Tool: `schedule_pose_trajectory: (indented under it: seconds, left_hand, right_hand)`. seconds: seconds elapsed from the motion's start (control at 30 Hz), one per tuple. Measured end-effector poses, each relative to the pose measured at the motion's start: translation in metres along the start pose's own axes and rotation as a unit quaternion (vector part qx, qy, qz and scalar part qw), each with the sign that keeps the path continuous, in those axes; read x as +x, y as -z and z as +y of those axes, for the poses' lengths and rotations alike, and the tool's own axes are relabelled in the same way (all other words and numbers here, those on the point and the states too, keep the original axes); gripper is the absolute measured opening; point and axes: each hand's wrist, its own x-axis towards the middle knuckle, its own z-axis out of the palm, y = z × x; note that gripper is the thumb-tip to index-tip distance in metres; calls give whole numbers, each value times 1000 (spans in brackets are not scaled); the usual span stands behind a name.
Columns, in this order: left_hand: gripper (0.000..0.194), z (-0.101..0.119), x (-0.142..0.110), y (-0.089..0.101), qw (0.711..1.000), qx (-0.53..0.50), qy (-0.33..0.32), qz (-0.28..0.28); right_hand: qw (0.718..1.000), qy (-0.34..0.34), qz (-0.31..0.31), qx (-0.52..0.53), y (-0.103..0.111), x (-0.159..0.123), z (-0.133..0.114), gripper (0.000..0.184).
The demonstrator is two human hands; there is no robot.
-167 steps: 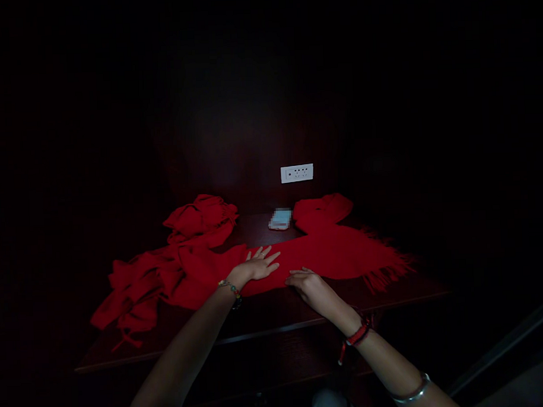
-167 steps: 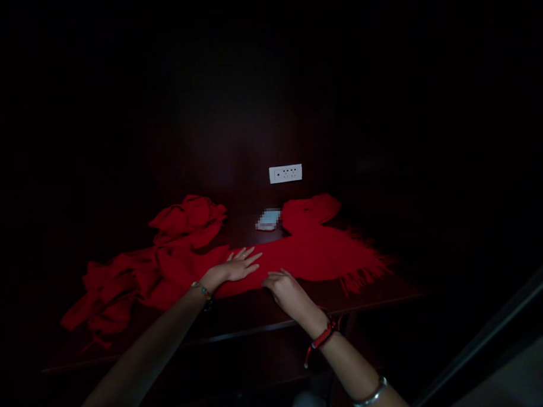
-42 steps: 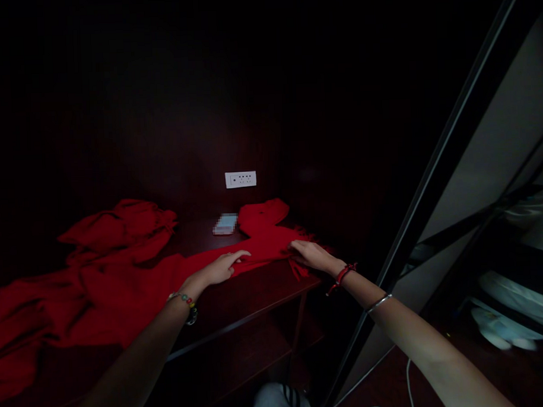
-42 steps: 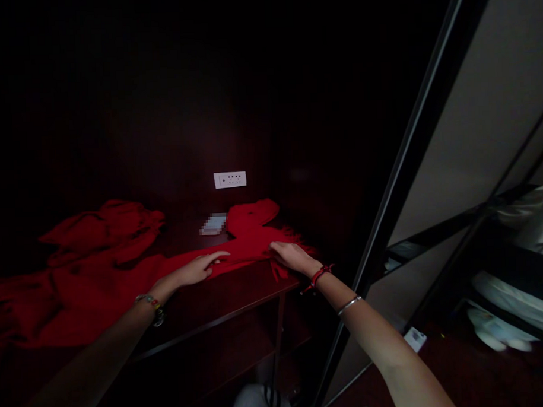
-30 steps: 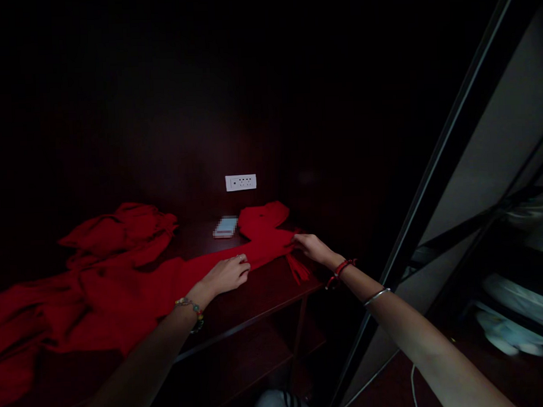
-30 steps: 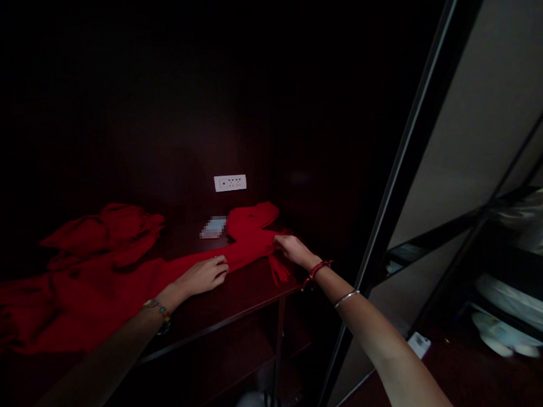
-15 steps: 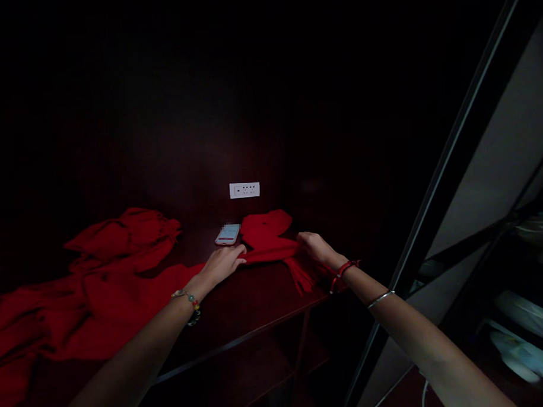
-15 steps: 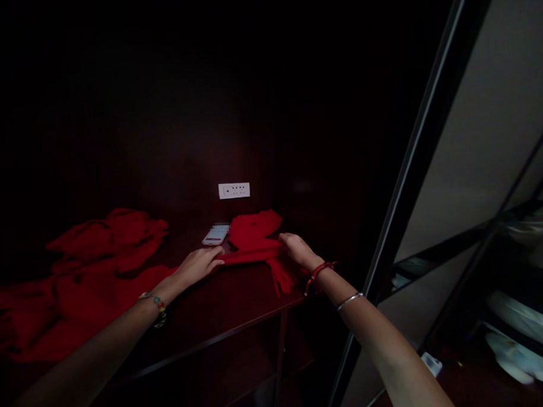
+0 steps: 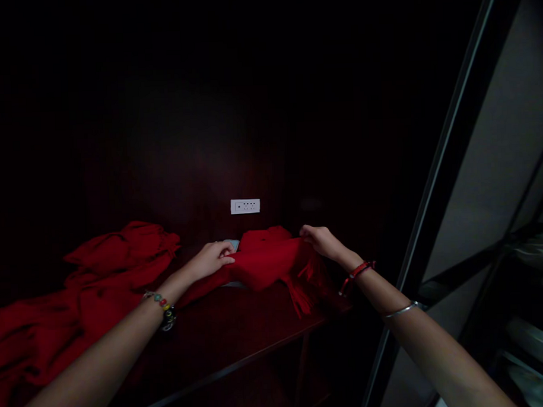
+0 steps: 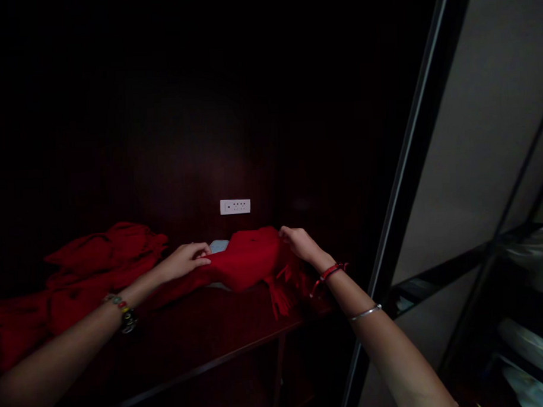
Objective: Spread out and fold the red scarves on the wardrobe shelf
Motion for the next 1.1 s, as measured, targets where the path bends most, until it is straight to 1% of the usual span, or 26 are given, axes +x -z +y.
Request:
schedule_pose_trajectory:
  seconds: [0.07, 0.17, 0.27, 0.37, 0.47, 0.57, 0.63, 0.7, 0.83, 0.97, 1.1]
  left_hand:
    - [15, 3, -1, 13, 999, -20, 8, -39]
    - [21, 3, -5, 31, 996, -50, -8, -79]
    - [25, -2, -10, 40, 995, -57, -11, -82]
    - [28, -6, -16, 40, 998, -31, 20, -58]
    - [29, -8, -23, 33, 998, -12, 53, -29]
    - [29, -9, -28, 26, 997, -24, 69, -6]
    - [26, -10, -29, 23, 996, -48, 76, -14]
    - [24, -11, -29, 23, 993, -78, 83, -39]
    - [21, -11, -28, 30, 985, -118, 87, -92]
    - [20, -10, -26, 37, 982, -140, 84, -96]
    - [12, -14, -29, 34, 984, -113, 104, -94]
  right_hand:
    - [1000, 4, -19, -15, 9, 2, -5, 25]
    - [997, 15, -59, -53, 17, 4, -11, 21]
    - [993, 6, -89, -77, 17, 5, -14, 17]
    - [993, -26, -98, -63, 12, 5, -15, 17]
    - [995, -31, -92, -23, 6, 3, -15, 18]
    - [996, -38, -83, 1, 4, 2, -14, 17]
    - [996, -42, -80, 0, 4, 2, -12, 17]
    - [996, -38, -84, -8, 5, 3, -9, 17]
    - [995, -6, -103, -19, 11, 9, -3, 17]
    - [996, 3, -88, -27, 20, 17, 4, 18]
    - [995, -1, -91, -48, 19, 20, 8, 21]
